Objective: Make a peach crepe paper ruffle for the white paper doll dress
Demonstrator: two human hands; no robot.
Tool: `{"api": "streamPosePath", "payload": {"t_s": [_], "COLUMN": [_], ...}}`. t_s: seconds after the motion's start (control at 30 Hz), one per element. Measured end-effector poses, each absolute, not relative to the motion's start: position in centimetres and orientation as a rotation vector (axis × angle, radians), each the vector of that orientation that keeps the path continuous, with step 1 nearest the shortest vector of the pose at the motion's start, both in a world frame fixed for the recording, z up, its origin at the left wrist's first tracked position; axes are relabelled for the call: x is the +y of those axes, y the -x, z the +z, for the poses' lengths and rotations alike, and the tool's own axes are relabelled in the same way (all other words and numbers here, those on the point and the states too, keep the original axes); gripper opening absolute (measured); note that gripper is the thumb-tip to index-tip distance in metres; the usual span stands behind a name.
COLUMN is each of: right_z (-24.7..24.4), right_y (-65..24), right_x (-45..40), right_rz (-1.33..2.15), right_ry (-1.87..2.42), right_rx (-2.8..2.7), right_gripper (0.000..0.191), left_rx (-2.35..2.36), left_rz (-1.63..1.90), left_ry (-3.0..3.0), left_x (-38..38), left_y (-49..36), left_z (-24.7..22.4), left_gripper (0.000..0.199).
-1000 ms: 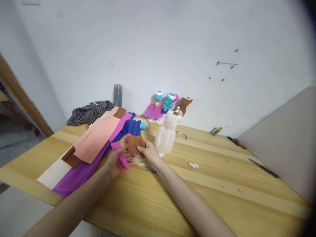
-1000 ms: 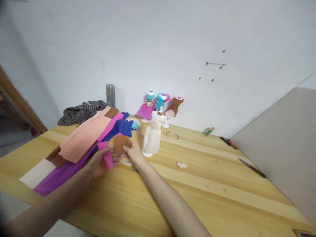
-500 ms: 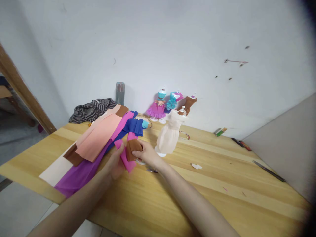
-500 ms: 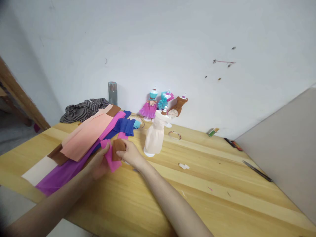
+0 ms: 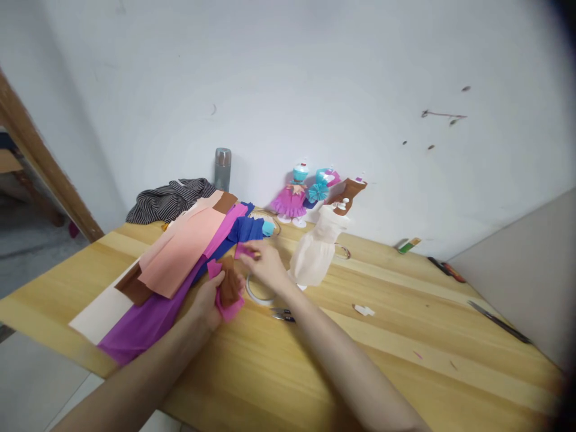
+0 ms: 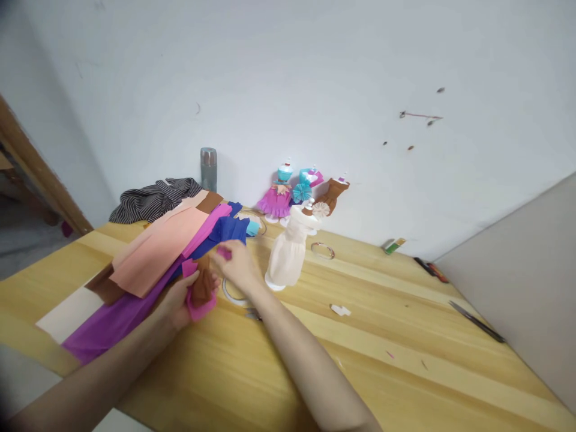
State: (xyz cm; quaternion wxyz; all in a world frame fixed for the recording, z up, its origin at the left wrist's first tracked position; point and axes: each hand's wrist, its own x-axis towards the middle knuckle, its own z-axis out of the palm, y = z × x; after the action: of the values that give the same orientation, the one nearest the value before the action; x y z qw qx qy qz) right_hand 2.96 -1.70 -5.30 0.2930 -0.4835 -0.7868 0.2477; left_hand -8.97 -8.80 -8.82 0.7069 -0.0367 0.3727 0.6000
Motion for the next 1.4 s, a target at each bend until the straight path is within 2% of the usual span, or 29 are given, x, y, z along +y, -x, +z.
{"api": "streamPosePath", "payload": {"t_s": [0.07,0.13,0.33,0.47,0.6,0.67,0.83,1.0,1.1,1.17,1.27,1.33,1.4], "right_z": [-5.9,-6.8,-7.5,-5.8,-4.2,-4.0,-4.4,-4.7,-5.5,-6.3,-7.7,-8.2,-8.1], "right_y": [-2.3,-1.5,-1.1,-2.9,-4.2,-3.9,-2.2,-3.3,-4.8,-5.4,-5.6,-5.4,-5.3], "right_x": [0.8,3.0,5.3,3.7,0.2,-2.0,-6.7,-8.6,-8.1,-7.2,-5.8,-5.2,-5.0], "right_rz": [0.603,0.6,0.553,0.411,0.265,0.316,0.707,0.785,0.767,0.801,1.091,1.19,1.128], "right_ry": [1.399,1.472,1.522,1.419,1.046,0.97,0.892,0.724,0.8,0.937,1.093,1.15,1.192], "right_rx": [-2.035,-2.005,-1.884,-1.777,-1.81,-1.907,-2.053,-2.184,-1.963,-1.745,-1.601,-1.636,-1.663], "right_gripper": [0.043,0.046,0.032,0.039,0.029,0.024,0.018,0.023,0.019,0.023,0.039,0.027,0.013], "left_rx": [0.868,0.891,0.872,0.837,0.808,0.77,0.598,0.707,0.718,0.718,0.749,0.777,0.778], "left_rz": [1.33,1.322,1.359,1.469,1.528,1.55,1.552,1.371,1.392,1.392,1.373,1.363,1.367], "left_ry": [0.064,0.035,-0.008,-0.01,-0.076,-0.108,-0.194,-0.099,-0.091,-0.107,-0.137,-0.148,-0.147], "left_x": [-8.5,-8.4,-8.8,-9.0,-9.3,-9.4,-9.8,-10.1,-9.9,-9.7,-9.6,-9.7,-9.8], "left_y": [9.3,9.5,10.0,10.0,9.3,9.0,8.8,9.0,9.0,9.0,8.8,8.6,8.4], "left_z": [-9.0,-9.0,-8.0,-7.0,-6.8,-6.9,-7.3,-6.8,-6.6,-6.6,-6.7,-6.7,-6.6], "left_gripper": [0.026,0.024,0.023,0.02,0.01,0.011,0.017,0.023,0.025,0.03,0.035,0.034,0.032]}}
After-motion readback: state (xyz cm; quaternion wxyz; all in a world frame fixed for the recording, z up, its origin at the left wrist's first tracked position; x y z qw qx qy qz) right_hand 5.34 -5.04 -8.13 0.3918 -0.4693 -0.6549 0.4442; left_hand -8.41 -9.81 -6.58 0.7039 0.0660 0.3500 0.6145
